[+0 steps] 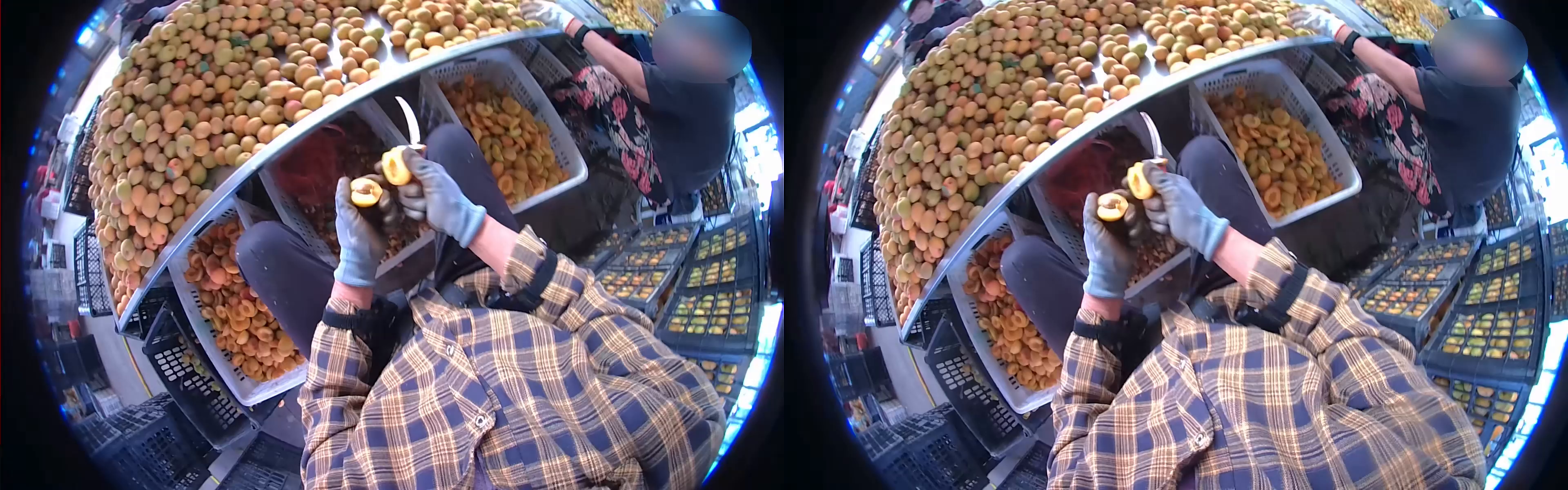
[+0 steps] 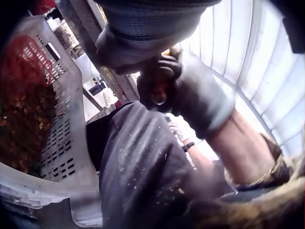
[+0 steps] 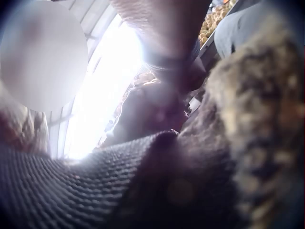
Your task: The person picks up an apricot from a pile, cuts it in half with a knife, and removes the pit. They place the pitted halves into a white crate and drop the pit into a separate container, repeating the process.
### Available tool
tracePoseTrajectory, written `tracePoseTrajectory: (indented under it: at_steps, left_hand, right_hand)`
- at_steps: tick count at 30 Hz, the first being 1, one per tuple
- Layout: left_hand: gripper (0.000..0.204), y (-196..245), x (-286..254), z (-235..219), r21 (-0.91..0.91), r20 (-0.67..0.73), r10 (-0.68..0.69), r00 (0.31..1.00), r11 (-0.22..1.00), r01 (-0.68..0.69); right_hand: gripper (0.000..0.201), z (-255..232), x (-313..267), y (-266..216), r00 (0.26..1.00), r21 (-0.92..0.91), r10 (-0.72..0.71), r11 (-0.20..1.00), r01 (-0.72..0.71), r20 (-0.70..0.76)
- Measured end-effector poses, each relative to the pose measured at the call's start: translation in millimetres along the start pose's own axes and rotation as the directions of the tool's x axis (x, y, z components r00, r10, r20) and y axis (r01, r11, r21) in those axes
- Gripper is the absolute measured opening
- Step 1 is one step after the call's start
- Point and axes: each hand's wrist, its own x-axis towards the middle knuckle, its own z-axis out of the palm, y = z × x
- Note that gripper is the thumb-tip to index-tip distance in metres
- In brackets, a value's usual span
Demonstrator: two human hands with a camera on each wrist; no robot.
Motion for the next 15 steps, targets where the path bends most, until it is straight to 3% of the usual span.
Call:
tracePoseTrajectory:
  at_steps: [1,2,3,5,6,7,8,9,10,11,13,14,15]
  left_hand:
    - [0.049,5.5,-2.4,2.0,-0.08,0.069,-0.023,0.997,0.996,0.028]
    - [0.051,9.6,-5.1,4.8,-0.125,0.057,-0.021,0.998,0.992,0.028]
    - [0.053,10.7,-0.1,-6.3,-0.248,0.151,-0.043,0.988,0.965,0.08]
    - [0.05,12.3,-1.2,7.3,-0.416,0.022,-0.033,0.999,0.909,0.039]
    - [0.049,5.2,4.3,-4.0,-0.422,0.062,-0.009,0.998,0.906,0.035]
    - [0.048,6.7,1.5,-4.1,-0.5,0.177,-0.006,0.984,0.861,0.095]
    - [0.047,4.5,-3.0,-2.9,-0.45,0.18,0.02,0.983,0.891,0.064]
    - [0.046,4.4,-9.5,3.7,-0.398,0.184,0.046,0.982,0.917,0.032]
    - [0.045,4.3,-14.1,8.9,-0.428,0.096,0.02,0.995,0.903,0.023]
    - [0.045,5.5,-14.5,7.2,-0.433,0.097,0.025,0.995,0.901,0.019]
    - [0.045,9.0,-16.0,5.1,-0.612,0.059,-0.095,0.994,0.783,0.111]
    - [0.045,6.7,-16.4,7.1,-0.485,0.167,-0.063,0.984,0.863,0.138]
    - [0.045,7.6,-17.3,10.4,-0.488,0.173,-0.071,0.982,0.86,0.149]
  right_hand:
    - [0.042,3.2,-4.6,-3.2,0.999,0.011,-0.022,1.0,0.022,0.036]
    - [0.044,1.8,-9.9,-4.5,0.993,-0.066,-0.064,0.995,0.071,0.104]
    - [0.04,12.5,-17.9,-10.6,0.994,-0.179,-0.073,0.98,0.086,0.082]
    - [0.037,22.1,-23.3,-10.9,0.999,-0.423,-0.036,0.905,0.05,0.041]
    - [0.041,44.4,-27.2,-2.1,0.978,-0.426,-0.208,0.883,0.194,0.014]
    - [0.047,39.9,-14.7,6.0,0.933,-0.591,-0.268,0.722,0.36,0.24]
    - [0.045,32.5,-16.5,10.8,0.918,-0.845,-0.27,0.379,0.378,0.29]
    - [0.042,45.8,-25.5,4.0,0.907,-0.94,-0.251,-0.037,0.339,0.337]
    - [0.038,54.2,-29.8,-2.4,0.939,-0.957,-0.188,-0.1,0.272,0.287]
    - [0.038,53.4,-27.3,-5.0,0.939,-0.956,-0.184,-0.105,0.275,0.29]
    - [0.032,54.2,-22.1,-16.4,0.823,-0.726,-0.472,0.438,0.53,0.316]
    - [0.027,54.6,-24.1,-25.3,0.875,-0.624,-0.433,0.628,0.465,0.215]
    - [0.02,60.1,-31.6,-42.6,0.936,-0.485,-0.298,0.801,0.351,0.187]
